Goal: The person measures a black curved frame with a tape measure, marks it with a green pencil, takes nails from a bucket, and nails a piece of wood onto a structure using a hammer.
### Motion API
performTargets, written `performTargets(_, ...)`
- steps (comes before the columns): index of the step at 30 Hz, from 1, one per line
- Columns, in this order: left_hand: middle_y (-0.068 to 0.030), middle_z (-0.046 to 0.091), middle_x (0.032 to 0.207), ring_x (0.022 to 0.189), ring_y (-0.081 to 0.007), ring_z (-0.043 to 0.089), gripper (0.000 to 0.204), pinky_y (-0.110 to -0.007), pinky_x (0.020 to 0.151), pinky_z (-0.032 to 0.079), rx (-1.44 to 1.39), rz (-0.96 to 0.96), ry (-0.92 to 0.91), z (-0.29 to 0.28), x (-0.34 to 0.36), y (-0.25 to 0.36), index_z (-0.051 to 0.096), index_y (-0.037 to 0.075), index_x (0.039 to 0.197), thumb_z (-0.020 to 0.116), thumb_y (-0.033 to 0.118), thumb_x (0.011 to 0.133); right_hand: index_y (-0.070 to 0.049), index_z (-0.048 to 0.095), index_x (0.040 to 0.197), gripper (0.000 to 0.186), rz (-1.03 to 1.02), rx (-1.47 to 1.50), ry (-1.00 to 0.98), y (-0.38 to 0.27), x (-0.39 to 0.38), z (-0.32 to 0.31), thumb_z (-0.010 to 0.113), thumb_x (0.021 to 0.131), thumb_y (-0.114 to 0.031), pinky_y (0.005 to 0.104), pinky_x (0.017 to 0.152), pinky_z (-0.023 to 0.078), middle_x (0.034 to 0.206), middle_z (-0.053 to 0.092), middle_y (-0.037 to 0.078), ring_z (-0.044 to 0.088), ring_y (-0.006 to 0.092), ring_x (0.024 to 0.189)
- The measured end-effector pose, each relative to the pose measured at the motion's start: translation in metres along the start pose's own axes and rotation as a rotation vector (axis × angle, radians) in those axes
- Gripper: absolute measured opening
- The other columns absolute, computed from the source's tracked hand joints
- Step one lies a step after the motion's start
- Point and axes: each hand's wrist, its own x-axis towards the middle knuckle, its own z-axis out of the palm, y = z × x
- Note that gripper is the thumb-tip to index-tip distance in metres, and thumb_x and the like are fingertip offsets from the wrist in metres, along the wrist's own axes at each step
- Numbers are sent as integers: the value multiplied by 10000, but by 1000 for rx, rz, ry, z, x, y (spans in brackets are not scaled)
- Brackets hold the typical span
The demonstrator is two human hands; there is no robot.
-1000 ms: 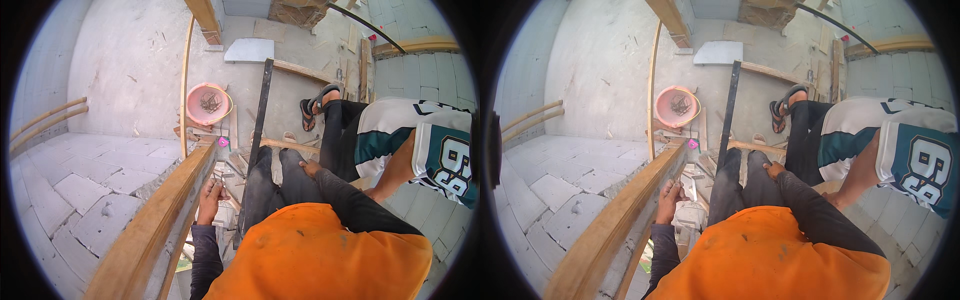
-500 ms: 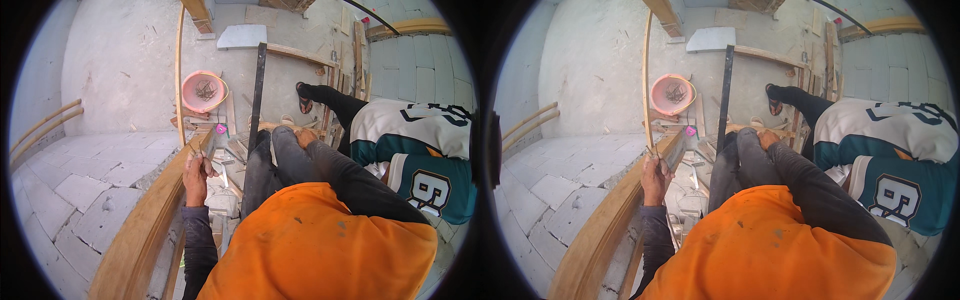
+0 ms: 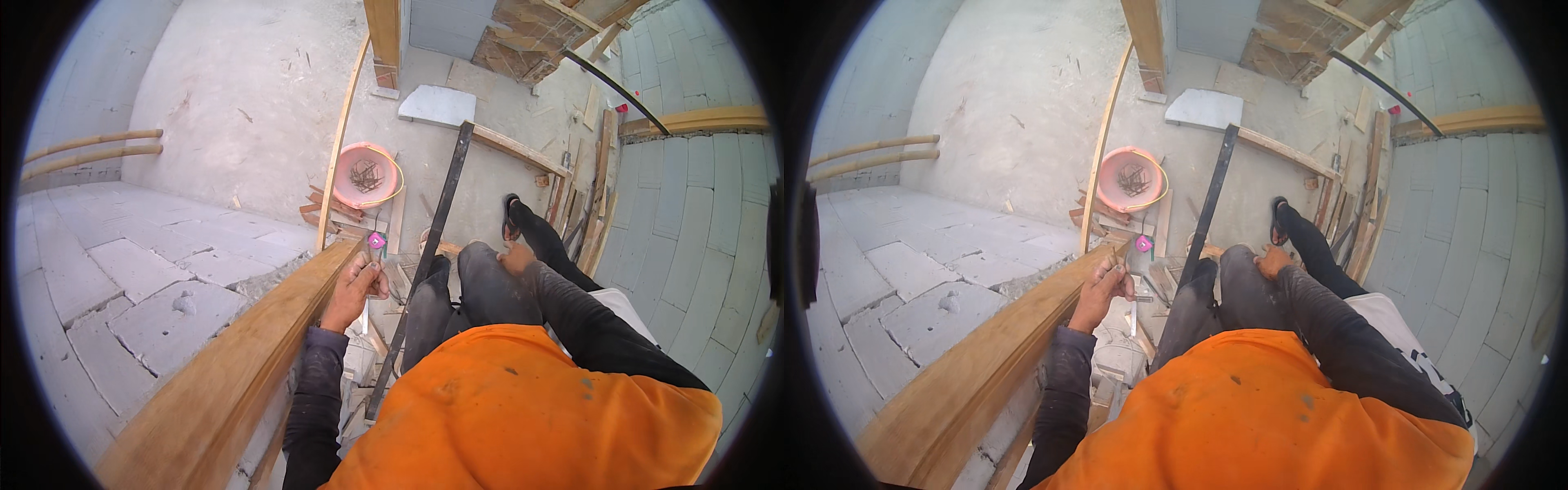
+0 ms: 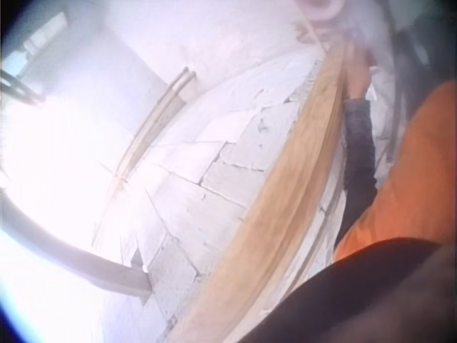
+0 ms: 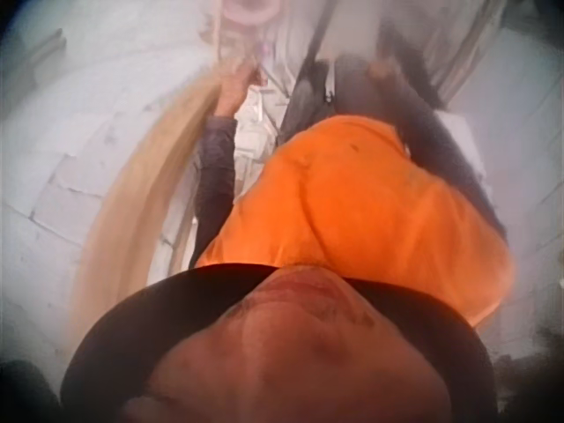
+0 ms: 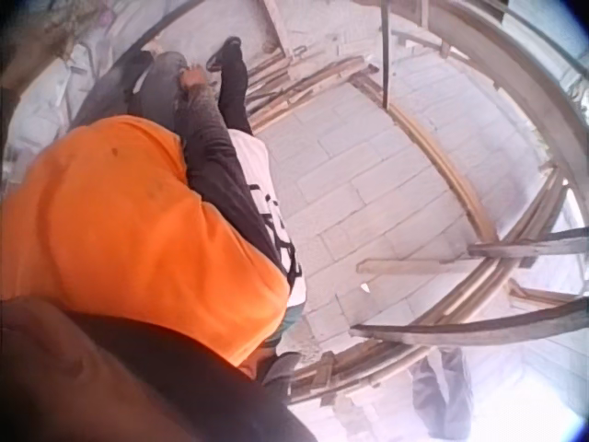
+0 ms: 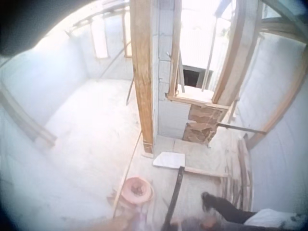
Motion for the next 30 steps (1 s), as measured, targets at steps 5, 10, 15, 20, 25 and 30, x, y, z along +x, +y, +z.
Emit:
performTargets(5,-3,532,736,654,-100,519,193,-274,632,515,56,-139,-79,8,0,-9,552,71,1066,488,252,1058,-6,473,1487,654,-261,567,-207,-83,-38,-47,641,997,-406,351,963,500,1194,673,170,641,248,1097)
performTargets(10,15,495,728,653,-91,491,198,-294,657,508,7,-251,-186,34,-3,-27,564,82,1109,505,262,1050,10,555,1402,544,-381,878,-545,-156,-97,-58,700,986,-310,246,631,497,889,659,19,581,90,726)
performTargets(15,22,498,721,642,-92,477,204,-259,630,473,-84,-235,-312,78,-3,-38,554,104,1106,481,291,1067,-3,655,1094,247,-336,1002,-492,-164,-118,-58,698,989,-223,212,556,474,806,661,26,574,73,634)
performTargets(20,6,518,713,625,-101,483,233,-260,612,449,35,-72,-347,106,5,-44,536,85,1070,443,298,1088,-20,646,1036,208,-320,814,-488,-153,-118,-72,704,985,-214,214,550,467,778,655,12,571,71,631)
performTargets(25,-62,636,758,664,-141,627,230,-290,623,517,-28,-121,-221,105,18,-75,536,55,1079,433,259,1084,6,626,1151,347,-398,563,-444,-152,-110,-86,686,990,-296,260,625,497,815,690,41,612,114,693)
performTargets(30,-96,679,816,679,-164,659,289,-311,622,533,-369,-172,188,83,44,-149,569,53,1030,408,292,1052,23,551,1339,573,-397,294,-269,-153,-79,-98,675,977,-403,326,766,519,942,714,132,663,204,847)
